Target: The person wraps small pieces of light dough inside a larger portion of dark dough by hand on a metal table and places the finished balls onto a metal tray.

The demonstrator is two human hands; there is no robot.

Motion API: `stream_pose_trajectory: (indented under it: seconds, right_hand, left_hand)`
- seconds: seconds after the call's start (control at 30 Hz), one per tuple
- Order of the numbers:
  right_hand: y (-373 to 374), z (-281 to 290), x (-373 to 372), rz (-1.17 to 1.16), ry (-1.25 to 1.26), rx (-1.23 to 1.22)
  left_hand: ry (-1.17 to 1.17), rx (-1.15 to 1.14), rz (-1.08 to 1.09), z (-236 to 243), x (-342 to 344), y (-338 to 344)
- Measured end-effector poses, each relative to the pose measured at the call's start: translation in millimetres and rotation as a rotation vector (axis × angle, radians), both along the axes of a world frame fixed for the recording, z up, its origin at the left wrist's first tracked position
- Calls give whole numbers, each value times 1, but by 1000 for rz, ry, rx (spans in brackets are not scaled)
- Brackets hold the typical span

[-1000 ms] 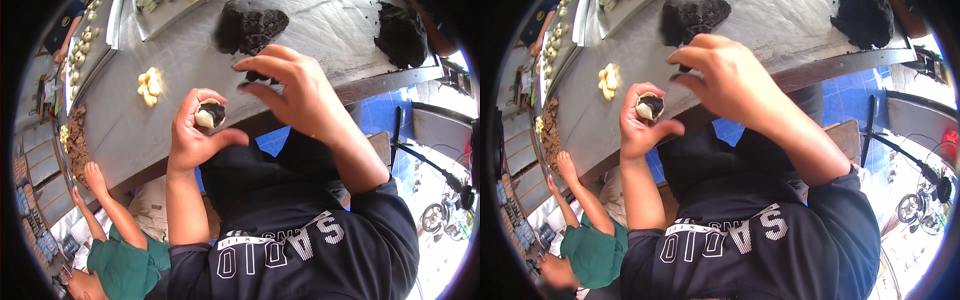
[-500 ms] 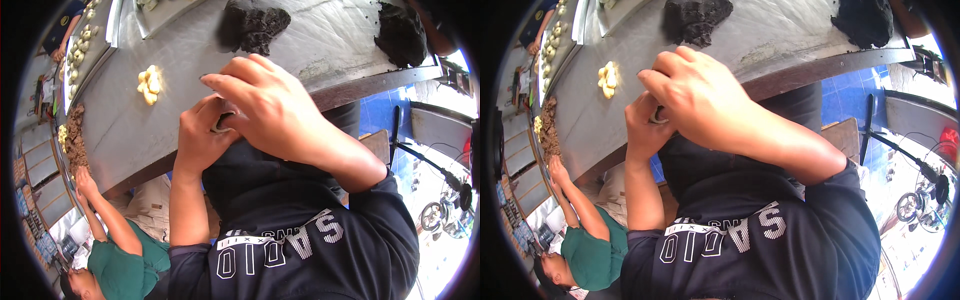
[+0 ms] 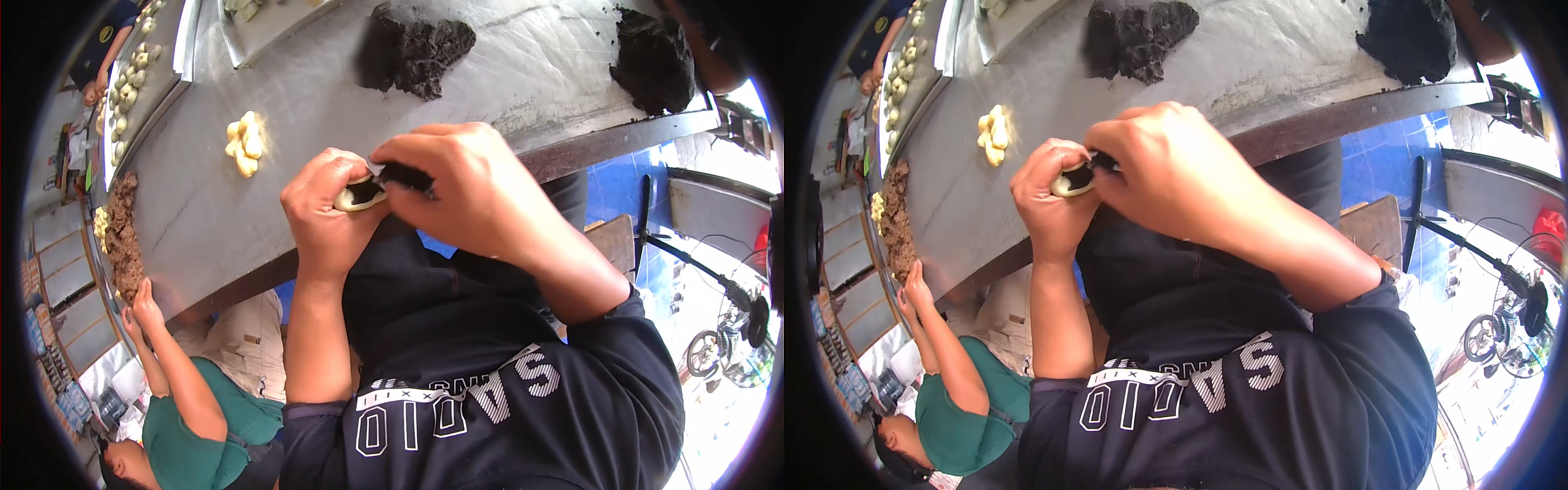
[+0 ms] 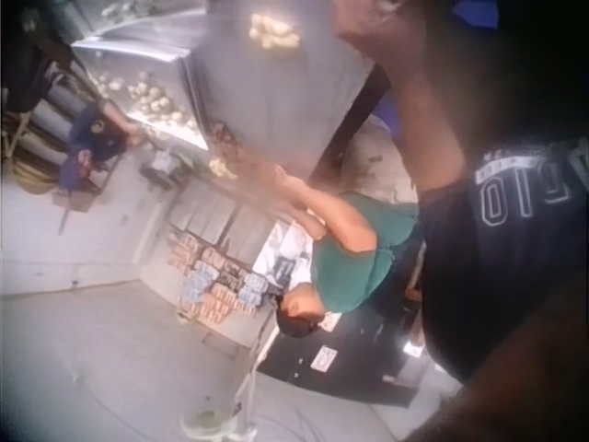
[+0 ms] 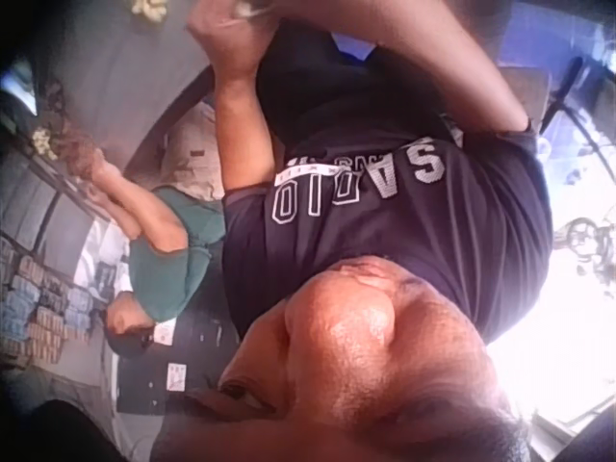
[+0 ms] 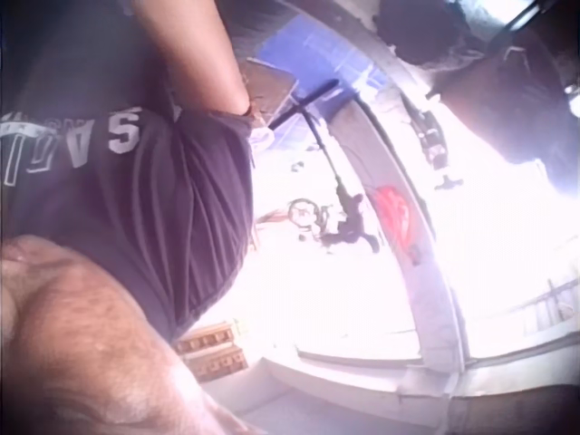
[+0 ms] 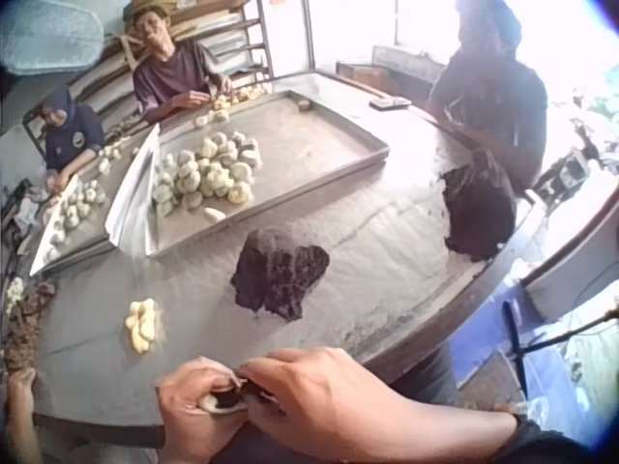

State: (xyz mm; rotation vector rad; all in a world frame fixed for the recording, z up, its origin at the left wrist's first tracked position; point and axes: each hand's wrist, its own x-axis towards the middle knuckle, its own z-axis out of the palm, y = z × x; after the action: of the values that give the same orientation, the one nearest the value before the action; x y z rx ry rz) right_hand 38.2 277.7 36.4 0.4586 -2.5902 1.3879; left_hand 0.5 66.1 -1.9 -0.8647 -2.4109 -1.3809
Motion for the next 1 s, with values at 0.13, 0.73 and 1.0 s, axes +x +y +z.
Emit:
stream_pose_trajectory:
  seconds: [0.13, 0.73, 1.0]
  right_hand:
    - [34, 1, -19, -152, 188, 367]
    - [37, -3, -44, 47, 198, 597]
    - [60, -11, -43, -32, 291, 472]
  left_hand:
    - [-423, 31, 5, 8, 3, -1]
    - [-409, 348, -148, -1, -4, -23]
    - [-414, 380, -166, 6, -4, -8]
